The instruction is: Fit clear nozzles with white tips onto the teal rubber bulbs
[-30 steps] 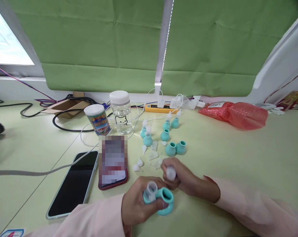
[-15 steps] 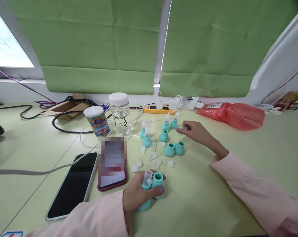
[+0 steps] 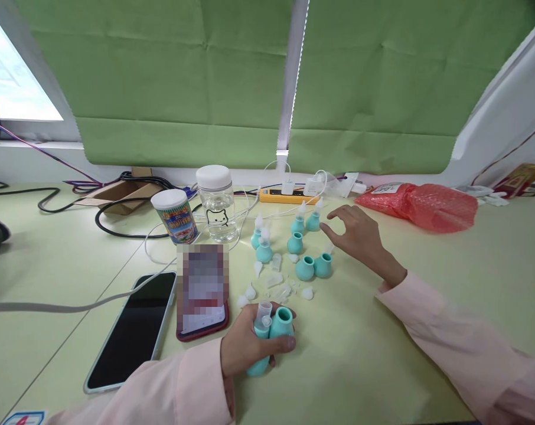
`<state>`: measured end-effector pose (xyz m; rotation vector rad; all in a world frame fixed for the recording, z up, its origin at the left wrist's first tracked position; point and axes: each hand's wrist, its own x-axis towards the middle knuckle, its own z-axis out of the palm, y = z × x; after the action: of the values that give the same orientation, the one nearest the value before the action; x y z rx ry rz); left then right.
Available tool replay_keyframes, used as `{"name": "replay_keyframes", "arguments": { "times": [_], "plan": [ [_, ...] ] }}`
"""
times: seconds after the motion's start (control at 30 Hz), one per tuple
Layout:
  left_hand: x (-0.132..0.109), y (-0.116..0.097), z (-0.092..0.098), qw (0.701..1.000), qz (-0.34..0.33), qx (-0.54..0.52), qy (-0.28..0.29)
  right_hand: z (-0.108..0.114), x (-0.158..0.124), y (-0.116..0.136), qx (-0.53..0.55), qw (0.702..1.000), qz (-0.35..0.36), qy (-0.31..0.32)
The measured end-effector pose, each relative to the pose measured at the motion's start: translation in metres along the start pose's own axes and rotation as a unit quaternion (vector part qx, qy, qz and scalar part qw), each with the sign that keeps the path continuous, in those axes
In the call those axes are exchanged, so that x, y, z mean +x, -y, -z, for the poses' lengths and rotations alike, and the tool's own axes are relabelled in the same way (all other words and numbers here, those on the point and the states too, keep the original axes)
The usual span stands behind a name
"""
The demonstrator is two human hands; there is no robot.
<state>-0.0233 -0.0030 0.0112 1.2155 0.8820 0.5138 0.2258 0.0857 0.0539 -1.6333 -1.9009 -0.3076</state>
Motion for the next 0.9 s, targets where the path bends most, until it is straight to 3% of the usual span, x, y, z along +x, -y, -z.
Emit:
{"name": "replay_keyframes", "arguments": {
  "times": [0.07, 0.17, 0.23, 0.3, 0.37, 0.47, 0.63, 0.8, 0.9],
  "plan": [
    [0.000, -0.001, 0.000, 1.000, 0.004, 0.006, 0.000, 0.011, -0.010, 0.024, 0.094, 0.993, 0.073, -0.024],
    [-0.001, -0.001, -0.001, 1.000, 0.003, 0.014, 0.017, 0.026, -0.035, 0.066, 0.258, 0.943, 0.165, 0.131],
    [-0.002, -0.002, -0.002, 0.998, -0.028, 0.047, 0.045, 0.031, -0.052, 0.088, 0.290, 0.896, 0.216, 0.256],
    [-0.003, -0.004, -0.002, 0.991, -0.076, 0.088, 0.071, 0.032, -0.064, 0.101, 0.283, 0.868, 0.246, 0.326],
    [-0.004, -0.006, -0.002, 0.985, -0.105, 0.111, 0.084, 0.029, -0.069, 0.105, 0.279, 0.855, 0.255, 0.356],
    [-0.004, -0.007, -0.001, 0.985, -0.099, 0.101, 0.095, 0.025, -0.067, 0.101, 0.290, 0.851, 0.255, 0.356],
    [-0.003, -0.003, 0.004, 0.996, -0.035, 0.001, 0.084, 0.026, -0.063, 0.097, 0.322, 0.866, 0.245, 0.295],
    [-0.001, -0.009, 0.005, 0.995, -0.026, -0.043, 0.088, 0.022, -0.067, 0.096, 0.376, 0.869, 0.195, 0.257],
    [0.000, -0.011, 0.003, 0.997, -0.041, -0.015, 0.063, 0.015, -0.069, 0.095, 0.383, 0.872, 0.160, 0.260]
  ]
}}
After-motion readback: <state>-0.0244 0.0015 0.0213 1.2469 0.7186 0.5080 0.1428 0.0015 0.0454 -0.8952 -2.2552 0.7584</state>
